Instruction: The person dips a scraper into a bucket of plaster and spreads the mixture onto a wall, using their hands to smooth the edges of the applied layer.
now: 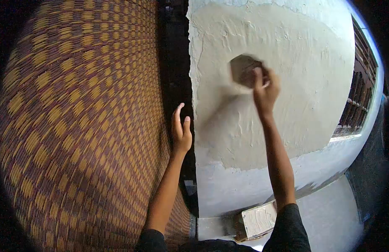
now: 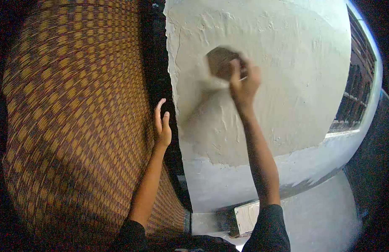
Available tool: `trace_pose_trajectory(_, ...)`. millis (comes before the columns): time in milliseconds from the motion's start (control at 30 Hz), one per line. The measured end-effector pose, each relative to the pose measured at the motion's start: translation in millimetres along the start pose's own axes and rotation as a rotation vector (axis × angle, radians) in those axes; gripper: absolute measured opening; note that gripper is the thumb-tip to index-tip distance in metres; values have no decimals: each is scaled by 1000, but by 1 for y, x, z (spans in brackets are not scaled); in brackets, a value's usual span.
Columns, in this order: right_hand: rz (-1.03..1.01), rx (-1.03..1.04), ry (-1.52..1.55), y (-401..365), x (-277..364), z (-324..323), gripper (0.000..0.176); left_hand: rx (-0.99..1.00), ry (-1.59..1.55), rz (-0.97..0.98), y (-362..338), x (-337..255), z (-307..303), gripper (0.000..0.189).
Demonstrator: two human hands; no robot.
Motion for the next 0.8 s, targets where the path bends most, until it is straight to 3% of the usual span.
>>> trace_pose_trajectory(67, -313, 223, 19, -44, 16, 18, 21, 9, 0, -16, 0, -4, 2, 44)
trace_pose_trajectory(100, -324, 396, 55, -65, 18, 27, 26, 3, -17, -13, 1, -6, 4, 44)
trace_pose_trajectory(167, -387, 503, 29, -87, 27, 36, 39, 0, -35, -10, -1, -4, 8, 44)
trace_pose_trajectory(300, -299, 159, -103, -29, -4, 17, 32, -20, -6, 38, 0, -12, 4, 44)
trace_pose_trajectory(333, -124, 0, -103, -11, -7, 5, 24, -18, -2, 41, 0, -18, 2, 44)
trace_pose_trajectory(400, 90, -210, 18, 8, -13, -13, 27, -11, 5, 18, -2, -18, 1, 45)
trace_pose_trajectory(500, 65, 31, 79, -17, 2, -2, 23, -1, 22, -6, -4, -19, 4, 45)
trace_pose_trajectory(567, -196, 338, 88, -57, 13, 17, 26, 7, 25, -17, -8, -18, 12, 45)
trace_pose_trajectory(633, -400, 503, -55, -84, 26, 25, 23, -21, -26, -35, -11, -12, 19, 45)
trace_pose_trajectory(733, -280, 321, -39, -68, -4, 16, 37, -38, 2, 37, -12, -6, 18, 45)
trace_pose_trajectory(800, -83, 35, -69, -41, -9, -4, 24, -36, 14, 24, -10, -12, 9, 45)
Point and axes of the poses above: each hand's wrist, its own y-axis towards the middle knuckle, its own z-axis out of the palm, x = y × z, the point moved 3 cm from there along y, towards the middle knuckle, and after that the axes turned 4 degrees about y, right-handed, at the moved point
